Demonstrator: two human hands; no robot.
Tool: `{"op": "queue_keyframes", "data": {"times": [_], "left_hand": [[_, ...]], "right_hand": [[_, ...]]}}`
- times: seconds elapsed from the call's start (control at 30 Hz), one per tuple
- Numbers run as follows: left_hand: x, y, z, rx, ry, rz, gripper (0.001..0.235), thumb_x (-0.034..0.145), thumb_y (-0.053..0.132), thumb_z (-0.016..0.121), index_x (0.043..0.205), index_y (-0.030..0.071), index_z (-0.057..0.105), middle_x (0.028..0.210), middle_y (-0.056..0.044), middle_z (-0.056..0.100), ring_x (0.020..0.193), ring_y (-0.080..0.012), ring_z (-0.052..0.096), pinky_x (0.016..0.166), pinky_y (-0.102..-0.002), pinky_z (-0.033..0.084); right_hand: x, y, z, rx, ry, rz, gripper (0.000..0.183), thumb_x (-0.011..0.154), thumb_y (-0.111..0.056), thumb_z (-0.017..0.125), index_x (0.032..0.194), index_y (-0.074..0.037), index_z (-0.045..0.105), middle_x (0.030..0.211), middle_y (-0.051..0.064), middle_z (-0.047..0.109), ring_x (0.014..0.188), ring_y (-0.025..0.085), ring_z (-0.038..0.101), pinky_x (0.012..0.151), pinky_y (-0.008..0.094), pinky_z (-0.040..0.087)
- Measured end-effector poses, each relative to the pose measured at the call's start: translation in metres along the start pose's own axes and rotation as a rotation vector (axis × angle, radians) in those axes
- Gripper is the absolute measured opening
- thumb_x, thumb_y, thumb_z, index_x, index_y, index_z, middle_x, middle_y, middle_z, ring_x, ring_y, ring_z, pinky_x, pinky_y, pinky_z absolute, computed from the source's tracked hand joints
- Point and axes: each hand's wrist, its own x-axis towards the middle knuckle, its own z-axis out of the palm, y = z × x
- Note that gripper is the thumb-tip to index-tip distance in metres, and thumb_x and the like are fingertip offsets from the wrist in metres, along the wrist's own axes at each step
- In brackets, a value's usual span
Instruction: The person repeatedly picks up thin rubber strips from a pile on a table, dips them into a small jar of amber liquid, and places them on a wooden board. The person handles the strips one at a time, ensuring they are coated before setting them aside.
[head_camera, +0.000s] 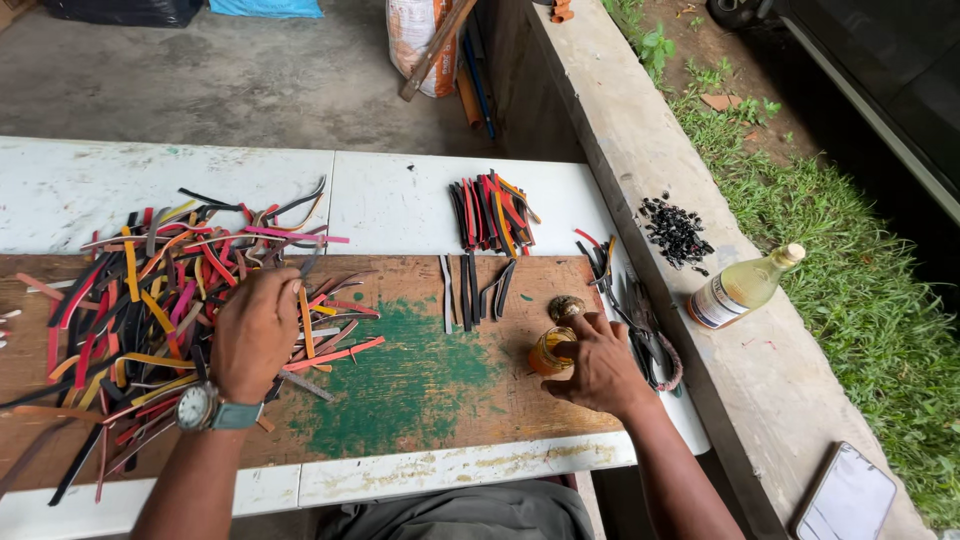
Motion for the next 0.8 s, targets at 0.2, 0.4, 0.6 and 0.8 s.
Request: {"op": "queue_keyframes", "data": {"times": [0.2,0.4,0.6,0.8], "left_hand": [[-0.033,0.052,0.02,-0.801,-0.047,-0.337,0.018,0.097,0.0,0.07,0.114,0.004,0.071,0.105,-0.008,0.075,0.088,-0.0119,0.07,0.074,-0.024,0.059],[-0.059,0.086,0.073,-1.591,-0.221,-0.477,0.025,0.092,-0.004,0.074,0.116,0.004,0.074,0.109,-0.012,0.075,0.091,-0.0172,0.072,0.079,-0.033,0.064],[-0.074,0.113,0.093,-2.036,-0.282,-0.694,0.029,0.091,-0.012,0.068,0.118,-0.001,0.069,0.113,-0.016,0.074,0.099,-0.0212,0.073,0.088,-0.032,0.06],[-0.078,0.143,0.092,-2.092,-0.385,-0.81,0.044,0.087,-0.014,0.063,0.129,0.0,0.064,0.123,-0.013,0.07,0.106,-0.017,0.071,0.088,-0.03,0.06]], "right_hand": [[-0.036,0.013,-0.002,0.223,0.423,-0.09,0.053,0.065,-0.044,0.088,0.111,-0.019,0.079,0.134,0.009,0.058,0.12,0.03,0.048,0.098,0.048,0.036],[-0.049,0.006,-0.001,0.268,0.347,-0.022,0.055,0.064,-0.039,0.088,0.115,-0.021,0.079,0.134,0.006,0.058,0.117,0.028,0.051,0.096,0.045,0.038],[-0.06,0.002,0.002,0.575,0.491,-0.181,0.049,0.069,-0.034,0.085,0.113,-0.014,0.075,0.138,0.011,0.056,0.131,0.031,0.048,0.108,0.049,0.034],[-0.066,-0.03,0.027,1.116,0.521,-0.454,0.071,0.082,-0.038,0.069,0.146,-0.009,0.059,0.158,0.02,0.039,0.152,0.034,0.035,0.125,0.05,0.026]]}}
